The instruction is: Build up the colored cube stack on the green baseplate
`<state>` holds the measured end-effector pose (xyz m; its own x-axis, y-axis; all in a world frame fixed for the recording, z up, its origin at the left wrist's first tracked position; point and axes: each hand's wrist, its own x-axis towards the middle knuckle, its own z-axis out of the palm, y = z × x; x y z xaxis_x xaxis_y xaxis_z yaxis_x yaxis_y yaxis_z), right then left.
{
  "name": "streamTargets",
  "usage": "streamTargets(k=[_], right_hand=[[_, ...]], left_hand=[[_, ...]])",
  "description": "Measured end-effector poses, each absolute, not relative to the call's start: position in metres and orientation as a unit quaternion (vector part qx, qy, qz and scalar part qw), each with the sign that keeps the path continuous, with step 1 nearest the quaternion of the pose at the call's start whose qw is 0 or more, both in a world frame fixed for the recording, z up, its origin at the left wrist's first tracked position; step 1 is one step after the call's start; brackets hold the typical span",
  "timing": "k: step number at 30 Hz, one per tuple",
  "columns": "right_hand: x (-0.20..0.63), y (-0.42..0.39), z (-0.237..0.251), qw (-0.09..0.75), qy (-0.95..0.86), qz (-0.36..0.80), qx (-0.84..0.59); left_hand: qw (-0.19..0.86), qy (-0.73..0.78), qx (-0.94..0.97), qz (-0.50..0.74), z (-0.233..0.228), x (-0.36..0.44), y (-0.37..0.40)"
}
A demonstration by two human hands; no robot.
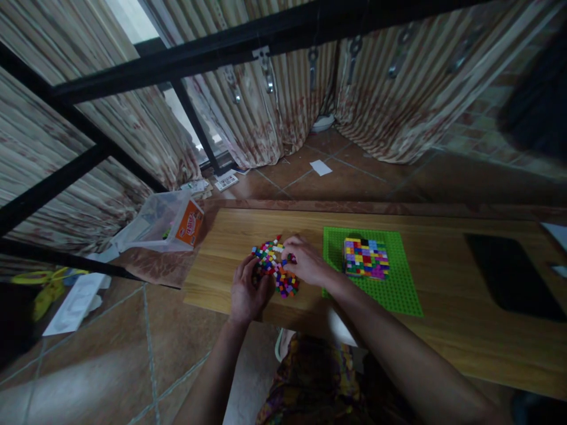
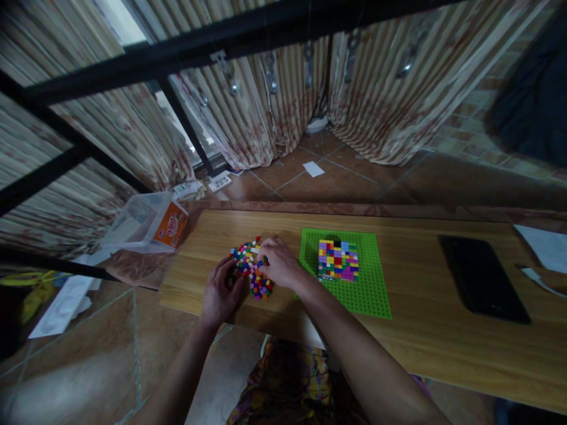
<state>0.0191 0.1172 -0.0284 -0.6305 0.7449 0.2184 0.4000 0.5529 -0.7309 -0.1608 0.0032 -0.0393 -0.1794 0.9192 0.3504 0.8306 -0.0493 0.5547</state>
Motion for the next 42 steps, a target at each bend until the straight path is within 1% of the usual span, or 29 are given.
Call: streamTargets(k=[5,10,16,18,22,27,30,34,36,39,42], right_hand=[[0.019,0.117,-0.031,0.268,-0.842,0.322,-0.340],[0.022,0.111,-0.030,0.277,-0.868,0.272,-0.309],[0.020,0.097,-0.010,0.267,-0.871,0.267,-0.315],[0.023,0.088,0.000,0.288,-0.859,0.281,-0.316],[0.048,0.058,0.009,0.366,-0.813,0.314,-0.325],[0.114,0.018,-0.002,0.435,-0.730,0.309,-0.427],[0.157,0.007,-0.012,0.454,-0.654,0.292,-0.529],[0.193,0.011,-0.021,0.474,-0.566,0.268,-0.619],[0.199,0.018,-0.022,0.487,-0.553,0.259,-0.625],[0.198,0.029,-0.021,0.502,-0.574,0.235,-0.603],[0.194,0.035,-0.021,0.506,-0.595,0.220,-0.584]], left_hand=[[0.069,0.686,0.636,0.346,-0.039,-0.161,0.003],[0.068,0.686,0.635,0.348,-0.039,-0.161,0.003],[0.072,0.692,0.630,0.344,-0.040,-0.162,0.005],[0.071,0.690,0.632,0.346,-0.040,-0.163,0.005],[0.073,0.687,0.625,0.363,-0.041,-0.166,0.005],[0.024,0.691,0.606,0.393,-0.038,-0.167,0.000],[-0.019,0.688,0.599,0.410,-0.033,-0.157,-0.002],[-0.012,0.664,0.622,0.415,-0.023,-0.127,-0.001],[0.001,0.637,0.653,0.409,-0.017,-0.106,0.001],[0.006,0.596,0.709,0.376,-0.009,-0.073,0.005],[0.034,0.568,0.745,0.348,-0.006,-0.046,0.008]])
